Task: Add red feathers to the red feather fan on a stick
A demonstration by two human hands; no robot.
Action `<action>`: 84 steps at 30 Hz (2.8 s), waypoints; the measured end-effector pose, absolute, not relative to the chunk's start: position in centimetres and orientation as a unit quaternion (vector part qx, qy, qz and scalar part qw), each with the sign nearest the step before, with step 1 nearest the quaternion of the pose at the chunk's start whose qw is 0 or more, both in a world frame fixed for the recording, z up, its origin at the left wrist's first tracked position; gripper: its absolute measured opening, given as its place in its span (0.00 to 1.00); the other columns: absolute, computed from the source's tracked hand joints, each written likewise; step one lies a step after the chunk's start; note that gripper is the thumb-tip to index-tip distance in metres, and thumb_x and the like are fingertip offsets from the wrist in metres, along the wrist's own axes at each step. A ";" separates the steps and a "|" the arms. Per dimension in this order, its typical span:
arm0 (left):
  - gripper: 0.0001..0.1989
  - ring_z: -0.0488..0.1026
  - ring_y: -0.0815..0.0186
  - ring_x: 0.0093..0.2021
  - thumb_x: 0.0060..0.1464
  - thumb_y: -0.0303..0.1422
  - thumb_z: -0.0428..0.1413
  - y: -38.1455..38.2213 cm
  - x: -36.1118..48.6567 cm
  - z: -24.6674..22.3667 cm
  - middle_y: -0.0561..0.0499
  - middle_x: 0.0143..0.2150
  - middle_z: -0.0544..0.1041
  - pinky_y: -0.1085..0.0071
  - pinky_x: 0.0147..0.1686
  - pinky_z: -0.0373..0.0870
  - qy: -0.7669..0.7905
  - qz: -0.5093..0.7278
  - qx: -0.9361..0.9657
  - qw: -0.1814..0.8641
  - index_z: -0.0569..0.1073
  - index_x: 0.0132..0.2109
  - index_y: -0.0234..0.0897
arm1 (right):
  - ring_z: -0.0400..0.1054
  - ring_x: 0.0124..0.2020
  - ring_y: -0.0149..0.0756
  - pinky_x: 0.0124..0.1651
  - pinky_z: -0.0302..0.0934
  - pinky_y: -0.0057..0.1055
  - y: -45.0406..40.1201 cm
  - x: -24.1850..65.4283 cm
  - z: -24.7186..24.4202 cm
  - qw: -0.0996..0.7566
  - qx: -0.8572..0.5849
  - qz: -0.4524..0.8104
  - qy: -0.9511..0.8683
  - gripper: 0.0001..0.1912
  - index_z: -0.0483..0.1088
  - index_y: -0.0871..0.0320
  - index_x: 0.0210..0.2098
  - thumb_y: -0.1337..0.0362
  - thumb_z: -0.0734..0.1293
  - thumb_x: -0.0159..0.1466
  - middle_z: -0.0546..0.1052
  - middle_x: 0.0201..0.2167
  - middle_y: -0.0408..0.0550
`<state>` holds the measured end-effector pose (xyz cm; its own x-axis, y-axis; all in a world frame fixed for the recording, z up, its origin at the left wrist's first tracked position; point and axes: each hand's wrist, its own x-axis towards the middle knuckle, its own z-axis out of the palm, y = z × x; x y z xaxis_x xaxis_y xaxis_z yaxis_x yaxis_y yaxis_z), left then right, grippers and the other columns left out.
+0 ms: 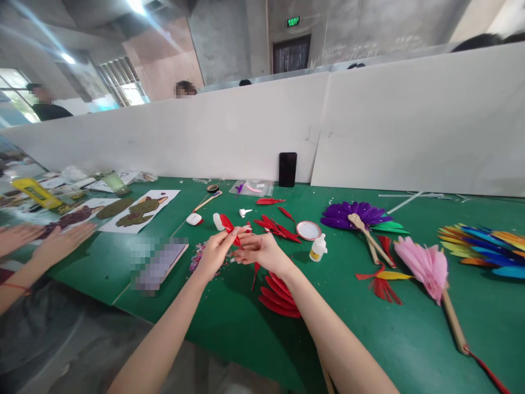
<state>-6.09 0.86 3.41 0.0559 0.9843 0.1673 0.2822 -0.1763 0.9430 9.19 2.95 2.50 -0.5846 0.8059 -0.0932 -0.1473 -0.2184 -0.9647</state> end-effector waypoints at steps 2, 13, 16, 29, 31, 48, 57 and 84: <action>0.19 0.72 0.57 0.48 0.56 0.43 0.50 1.6 -5.7 3.6 0.47 0.46 0.78 0.64 0.52 0.65 0.504 0.462 0.611 0.400 0.76 0.45 0.35 | 0.75 0.32 0.37 0.38 0.69 0.36 3.1 9.5 2.9 0.345 -0.312 0.699 -0.543 0.21 0.76 0.61 0.36 0.59 0.75 0.44 0.78 0.30 0.47; 0.18 0.73 0.59 0.46 0.54 0.42 0.52 4.1 -5.0 1.9 0.46 0.45 0.78 0.65 0.50 0.66 0.431 0.463 0.571 0.524 0.77 0.43 0.34 | 0.76 0.29 0.39 0.31 0.71 0.33 4.1 10.6 2.7 0.345 -0.347 0.684 -0.542 0.20 0.75 0.64 0.34 0.53 0.72 0.50 0.79 0.29 0.52; 0.18 0.72 0.59 0.48 0.55 0.42 0.52 4.0 -5.1 1.0 0.45 0.46 0.78 0.64 0.53 0.64 0.427 0.476 0.557 0.530 0.77 0.43 0.34 | 0.76 0.32 0.41 0.34 0.71 0.35 4.0 10.9 2.5 0.332 -0.340 0.689 -0.547 0.20 0.75 0.64 0.36 0.55 0.72 0.49 0.80 0.31 0.53; 0.19 0.72 0.58 0.49 0.54 0.43 0.53 3.5 -5.2 0.2 0.44 0.46 0.78 0.64 0.53 0.64 0.435 0.478 0.536 0.543 0.77 0.44 0.33 | 0.75 0.26 0.37 0.22 0.66 0.25 3.9 10.3 2.1 0.319 -0.355 0.678 -0.559 0.21 0.71 0.64 0.29 0.50 0.70 0.51 0.79 0.26 0.53; 0.18 0.72 0.58 0.48 0.55 0.43 0.52 3.3 -5.1 0.3 0.45 0.46 0.77 0.64 0.52 0.64 0.427 0.473 0.536 0.554 0.77 0.45 0.35 | 0.74 0.23 0.34 0.18 0.62 0.22 3.8 10.2 2.1 0.308 -0.357 0.672 -0.571 0.21 0.69 0.64 0.27 0.49 0.69 0.51 0.78 0.26 0.53; 0.15 0.66 0.56 0.56 0.56 0.39 0.52 2.6 -4.4 0.7 0.46 0.51 0.75 0.62 0.53 0.63 0.343 0.491 0.506 0.621 0.77 0.44 0.37 | 0.45 0.14 0.18 0.19 0.34 0.25 3.3 9.7 3.2 0.336 -0.383 0.686 -0.519 0.18 0.63 0.61 0.14 0.59 0.76 0.40 0.57 0.09 0.32; 0.17 0.69 0.56 0.53 0.54 0.43 0.54 2.4 -4.2 0.6 0.44 0.49 0.76 0.66 0.45 0.68 0.355 0.500 0.461 0.641 0.77 0.45 0.37 | 0.41 0.14 0.18 0.19 0.33 0.26 3.0 9.1 1.9 0.284 -0.371 0.726 -0.504 0.17 0.66 0.61 0.17 0.58 0.76 0.41 0.58 0.11 0.32; 0.12 0.66 0.67 0.36 0.56 0.39 0.51 3.1 -4.2 -0.4 0.51 0.31 0.67 0.70 0.39 0.63 0.516 0.489 0.666 0.225 0.65 0.28 0.37 | 0.72 0.21 0.30 0.21 0.63 0.22 3.5 11.0 2.4 0.255 -0.393 0.615 -0.634 0.14 0.69 0.63 0.28 0.56 0.66 0.59 0.77 0.24 0.49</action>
<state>-4.24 3.14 -0.45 -0.0105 0.9074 0.4202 0.4672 -0.3671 0.8043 11.03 3.48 2.43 -0.5608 0.8123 -0.1604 0.1858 -0.0653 -0.9804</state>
